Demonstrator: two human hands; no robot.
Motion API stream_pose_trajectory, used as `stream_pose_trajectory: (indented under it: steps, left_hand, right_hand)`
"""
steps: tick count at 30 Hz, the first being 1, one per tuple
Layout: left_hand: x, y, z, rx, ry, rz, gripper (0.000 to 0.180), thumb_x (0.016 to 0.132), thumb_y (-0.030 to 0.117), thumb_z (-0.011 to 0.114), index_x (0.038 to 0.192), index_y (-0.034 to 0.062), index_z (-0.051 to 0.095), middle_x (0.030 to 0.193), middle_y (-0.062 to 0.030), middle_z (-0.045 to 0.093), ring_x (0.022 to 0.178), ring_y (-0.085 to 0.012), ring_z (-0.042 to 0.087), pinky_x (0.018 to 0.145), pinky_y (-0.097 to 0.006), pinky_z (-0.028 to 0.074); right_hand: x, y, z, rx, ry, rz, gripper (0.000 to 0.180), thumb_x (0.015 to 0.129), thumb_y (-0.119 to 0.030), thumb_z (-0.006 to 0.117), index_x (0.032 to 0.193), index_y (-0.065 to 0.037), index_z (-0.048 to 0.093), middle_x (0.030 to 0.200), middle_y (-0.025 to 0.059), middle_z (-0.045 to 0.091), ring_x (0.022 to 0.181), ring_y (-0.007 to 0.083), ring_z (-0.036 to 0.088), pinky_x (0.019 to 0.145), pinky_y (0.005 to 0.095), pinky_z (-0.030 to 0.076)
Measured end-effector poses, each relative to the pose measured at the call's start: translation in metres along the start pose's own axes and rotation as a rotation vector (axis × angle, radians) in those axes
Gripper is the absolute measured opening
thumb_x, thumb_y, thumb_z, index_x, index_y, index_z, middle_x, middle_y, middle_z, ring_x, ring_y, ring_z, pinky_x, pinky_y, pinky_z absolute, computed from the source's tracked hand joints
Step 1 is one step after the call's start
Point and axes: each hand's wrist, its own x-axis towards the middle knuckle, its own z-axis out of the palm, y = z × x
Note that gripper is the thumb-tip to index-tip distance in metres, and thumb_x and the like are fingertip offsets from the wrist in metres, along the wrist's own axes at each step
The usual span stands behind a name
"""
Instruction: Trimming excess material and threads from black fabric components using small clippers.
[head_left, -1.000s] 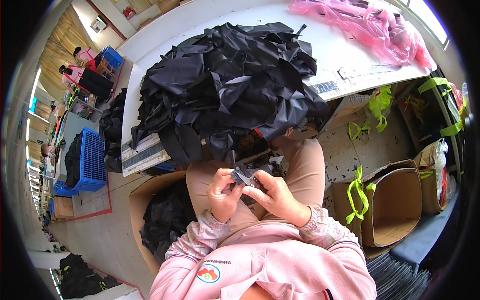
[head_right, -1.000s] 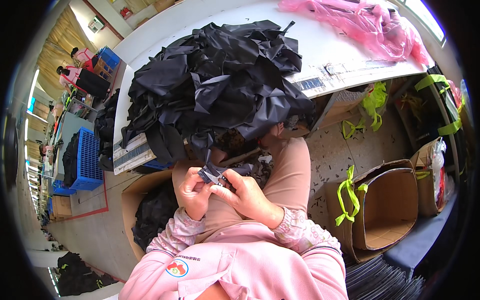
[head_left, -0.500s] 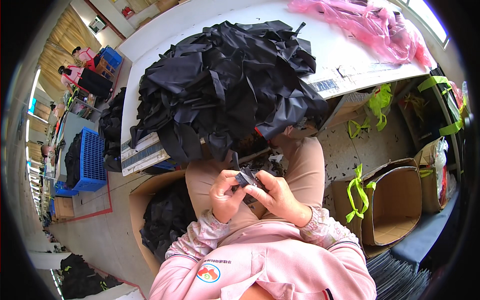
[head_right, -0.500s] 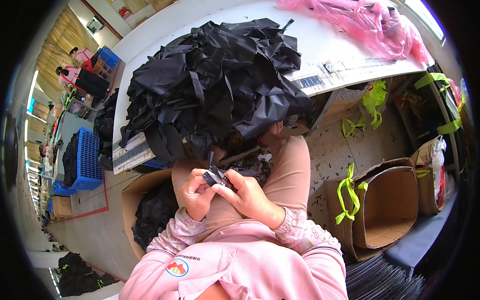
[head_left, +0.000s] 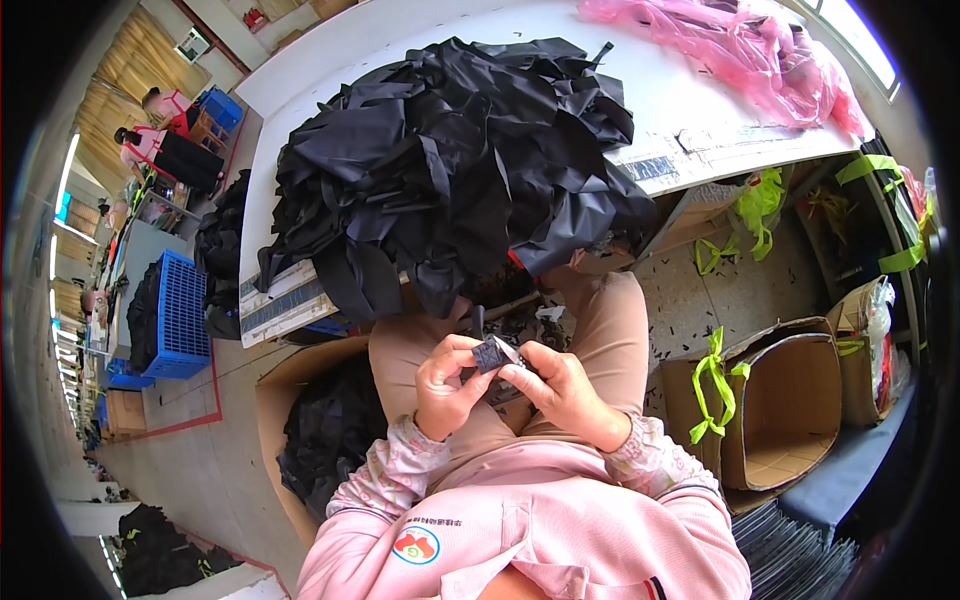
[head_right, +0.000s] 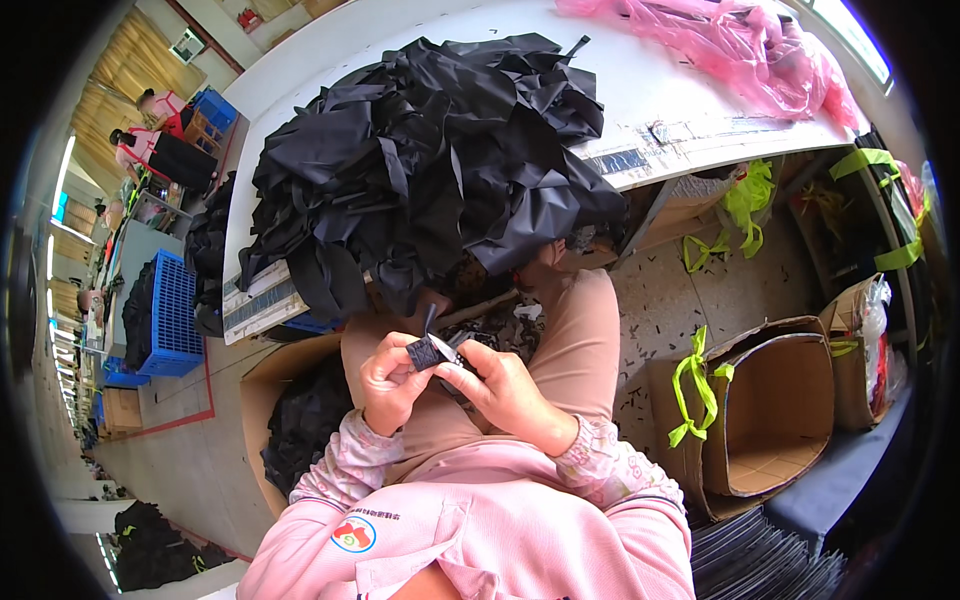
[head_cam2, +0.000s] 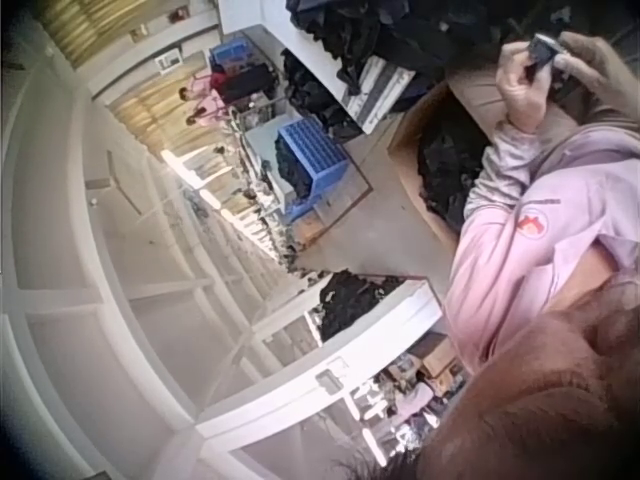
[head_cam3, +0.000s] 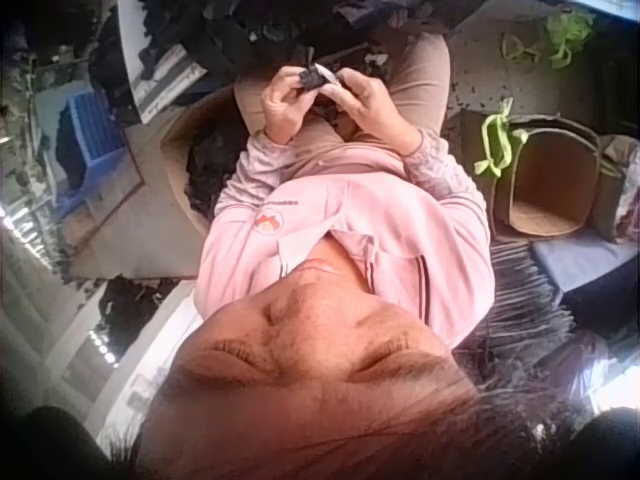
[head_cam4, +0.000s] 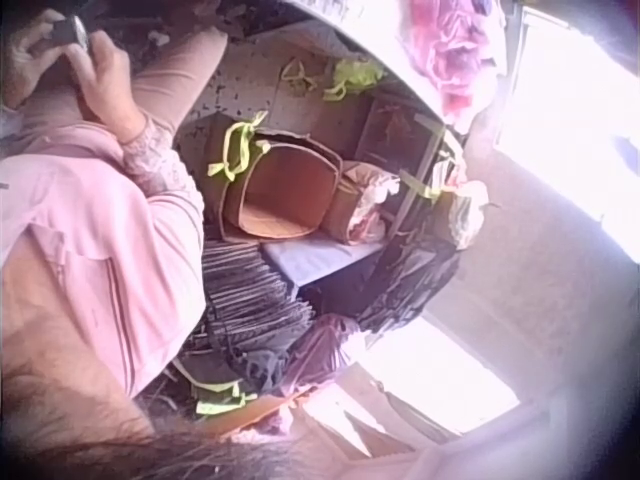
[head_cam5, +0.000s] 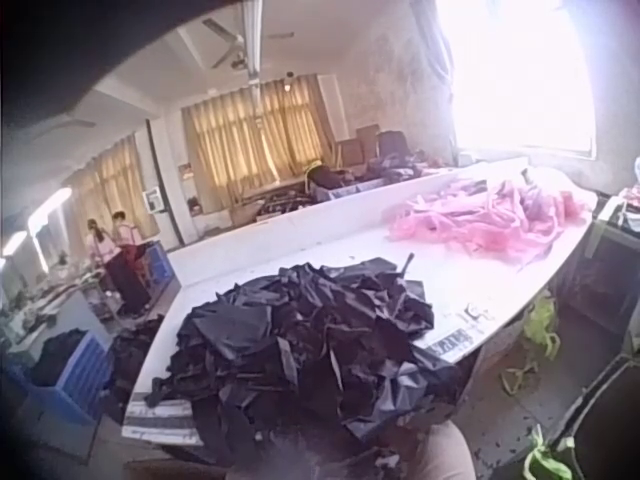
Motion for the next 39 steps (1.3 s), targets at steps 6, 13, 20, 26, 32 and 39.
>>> stream_pose_trajectory:
  steps: [6, 13, 20, 26, 32, 39]
  left_hand:
    - [0.009, 0.002, -0.013, -0.130, -0.163, -0.108, 0.016, 0.082, -0.010, 0.064, 0.097, -0.0044, 0.065, 0.102, -0.0076, 0.058, 0.093, -0.0148, 0.059, 0.083, -0.026, 0.048]
    - [0.017, 0.013, -0.017, -0.272, -0.265, -0.288, 0.010, 0.080, -0.005, 0.066, 0.090, -0.0033, 0.066, 0.095, -0.0059, 0.058, 0.088, -0.0142, 0.056, 0.082, -0.027, 0.044]
    - [0.017, 0.006, -0.023, -0.234, -0.423, -0.370, 0.011, 0.080, -0.004, 0.066, 0.090, -0.0033, 0.066, 0.095, -0.0064, 0.058, 0.089, -0.0144, 0.055, 0.082, -0.027, 0.044]
    - [0.016, 0.002, -0.024, -0.217, -0.483, -0.358, 0.012, 0.080, -0.003, 0.067, 0.092, -0.0031, 0.065, 0.096, -0.0057, 0.057, 0.088, -0.0130, 0.054, 0.080, -0.026, 0.043]
    - [0.017, 0.002, -0.028, -0.180, -0.545, -0.349, 0.012, 0.079, -0.003, 0.067, 0.091, -0.0027, 0.064, 0.096, -0.0052, 0.057, 0.088, -0.0122, 0.054, 0.079, -0.025, 0.043]
    - [0.029, 0.005, -0.037, -0.215, -0.676, -0.455, 0.009, 0.079, -0.003, 0.067, 0.086, -0.0029, 0.062, 0.091, -0.0039, 0.057, 0.087, -0.0118, 0.054, 0.080, -0.025, 0.043]
  right_hand:
    - [0.003, -0.001, -0.017, 0.125, -0.092, 0.088, 0.034, 0.090, -0.026, 0.068, 0.079, 0.002, 0.052, 0.058, 0.0073, 0.040, 0.056, 0.0110, 0.034, 0.048, 0.0310, 0.034]
    - [0.008, -0.014, -0.040, -0.100, -0.263, 0.011, 0.039, 0.088, -0.033, 0.069, 0.079, 0.001, 0.052, 0.057, 0.0118, 0.046, 0.050, 0.0189, 0.044, 0.049, 0.0355, 0.038]
    - [0.008, -0.020, -0.045, -0.396, -0.313, -0.133, 0.038, 0.086, -0.037, 0.068, 0.081, -0.002, 0.054, 0.060, 0.0164, 0.057, 0.057, 0.0378, 0.058, 0.051, 0.0432, 0.043]
    - [0.009, -0.017, -0.045, -0.399, -0.336, -0.142, 0.038, 0.087, -0.037, 0.066, 0.082, -0.002, 0.055, 0.060, 0.0178, 0.056, 0.058, 0.0387, 0.058, 0.052, 0.0434, 0.044]
    - [0.007, -0.011, -0.048, -0.263, -0.383, -0.097, 0.033, 0.090, -0.031, 0.065, 0.083, 0.001, 0.057, 0.061, 0.0196, 0.053, 0.056, 0.0375, 0.054, 0.052, 0.0405, 0.042]
    - [0.005, -0.013, -0.054, -0.245, -0.466, -0.056, 0.038, 0.088, -0.037, 0.066, 0.084, 0.001, 0.059, 0.061, 0.0207, 0.055, 0.058, 0.0391, 0.056, 0.052, 0.0427, 0.043]
